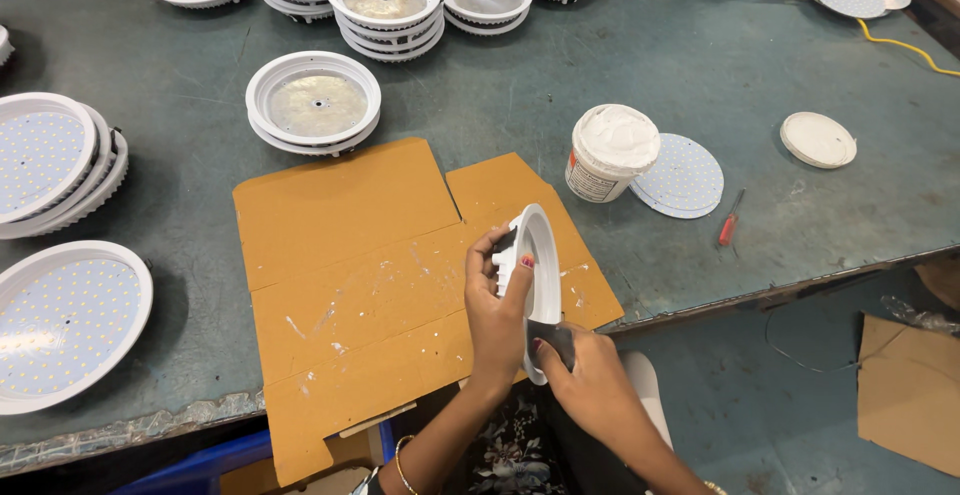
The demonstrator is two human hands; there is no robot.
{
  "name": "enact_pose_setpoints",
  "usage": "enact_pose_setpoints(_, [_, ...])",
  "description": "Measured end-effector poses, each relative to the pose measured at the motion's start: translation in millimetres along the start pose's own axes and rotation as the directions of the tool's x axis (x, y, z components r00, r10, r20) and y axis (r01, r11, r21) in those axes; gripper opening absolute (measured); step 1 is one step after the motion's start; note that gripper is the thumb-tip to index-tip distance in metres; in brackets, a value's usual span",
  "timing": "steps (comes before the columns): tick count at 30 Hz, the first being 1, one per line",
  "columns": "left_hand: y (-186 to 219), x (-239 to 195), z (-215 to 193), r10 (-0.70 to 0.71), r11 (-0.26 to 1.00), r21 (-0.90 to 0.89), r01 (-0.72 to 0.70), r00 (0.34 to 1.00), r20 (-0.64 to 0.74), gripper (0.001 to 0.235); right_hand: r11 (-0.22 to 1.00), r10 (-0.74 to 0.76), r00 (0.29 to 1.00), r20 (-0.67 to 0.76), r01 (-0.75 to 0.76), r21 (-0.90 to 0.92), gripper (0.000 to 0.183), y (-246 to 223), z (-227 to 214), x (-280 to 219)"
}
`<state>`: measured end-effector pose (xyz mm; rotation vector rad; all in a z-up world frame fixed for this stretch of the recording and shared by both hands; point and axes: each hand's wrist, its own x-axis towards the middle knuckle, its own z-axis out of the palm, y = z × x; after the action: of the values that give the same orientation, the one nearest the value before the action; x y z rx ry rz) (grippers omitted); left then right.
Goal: The person scoops white paste from a container with a small metal spatula and spreads it onto the inner surface of circular LED light housings. They then place a circular LED panel into each coated housing and press it down. The process is repeated for several units on a workbench.
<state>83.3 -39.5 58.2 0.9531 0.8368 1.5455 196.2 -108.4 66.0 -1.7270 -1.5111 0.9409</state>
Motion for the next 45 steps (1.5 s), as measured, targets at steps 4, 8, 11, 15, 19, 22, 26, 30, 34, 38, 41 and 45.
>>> enact_pose_setpoints(4, [1.3, 0.2, -4.5, 0.004, 1.000, 0.006, -0.004, 1.000, -0.007, 0.043, 1.000, 0.016, 1.000, -0.014, -0.016, -0.020, 0.027, -4.1, -16.1, 20.7])
enact_pose_setpoints(8, [0.3, 7.0, -18.1, -0.098, 0.994, -0.048, 0.097, 0.995, -0.025, 0.045, 0.990, -0.133, 0.975, -0.180, 0.122, -0.067, 0.027, 8.4, -15.5, 73.0])
enact_pose_setpoints(11, [-1.0, 14.5, -26.4, -0.097, 0.990, -0.103, 0.097, 0.995, 0.006, 0.045, 0.891, -0.453, 0.873, -0.179, 0.442, -0.102, 0.032, 24.4, -4.0, 88.6])
enact_pose_setpoints(15, [-6.6, 19.6, -33.7, -0.111, 0.984, -0.135, 0.112, 0.994, 0.015, 0.044, 0.953, -0.291, 0.952, -0.097, 0.281, -0.111, 0.043, 39.8, 11.8, 56.7])
enact_pose_setpoints(19, [-11.2, 18.9, -32.3, -0.107, 0.986, -0.129, 0.106, 0.994, 0.003, 0.043, 0.952, -0.281, 0.960, -0.024, 0.275, -0.135, 0.039, 34.6, 10.8, 13.4])
enact_pose_setpoints(22, [-11.0, 18.5, -31.0, -0.106, 0.987, -0.121, 0.105, 0.994, -0.004, 0.044, 0.998, -0.061, 0.990, 0.125, 0.064, -0.017, 0.041, 28.1, -1.3, 16.3])
enact_pose_setpoints(26, [-7.8, 15.0, -33.4, -0.128, 0.982, -0.138, 0.126, 0.992, -0.009, 0.045, 0.953, -0.301, 0.931, -0.206, 0.299, -0.041, 0.030, 28.8, -6.9, 74.1])
enact_pose_setpoints(30, [-5.6, 15.2, -34.2, -0.120, 0.984, -0.130, 0.119, 0.993, -0.001, 0.045, 0.856, -0.515, 0.804, -0.297, 0.466, -0.222, 0.031, 35.8, 19.6, 103.6])
enact_pose_setpoints(34, [-3.3, 15.1, -34.3, -0.130, 0.985, -0.115, 0.128, 0.991, -0.009, 0.045, 0.886, -0.438, 0.851, -0.288, 0.355, -0.299, 0.033, 47.5, 39.3, 74.2])
enact_pose_setpoints(38, [-3.3, 15.8, -33.1, -0.155, 0.979, -0.132, 0.153, 0.988, -0.007, 0.044, 0.973, -0.209, 0.957, -0.200, 0.182, -0.145, 0.028, 64.0, 20.9, 67.7])
enact_pose_setpoints(41, [-5.4, 14.2, -27.5, -0.133, 0.983, -0.127, 0.131, 0.991, -0.004, 0.045, 0.987, -0.138, 0.964, -0.226, 0.113, -0.118, 0.025, 69.3, 5.5, 90.9])
enact_pose_setpoints(45, [-4.3, 12.3, -22.1, -0.119, 0.991, -0.062, 0.122, 0.992, 0.046, 0.045, 0.984, -0.070, 0.962, -0.262, 0.024, -0.175, 0.026, 52.5, -4.2, 124.8])
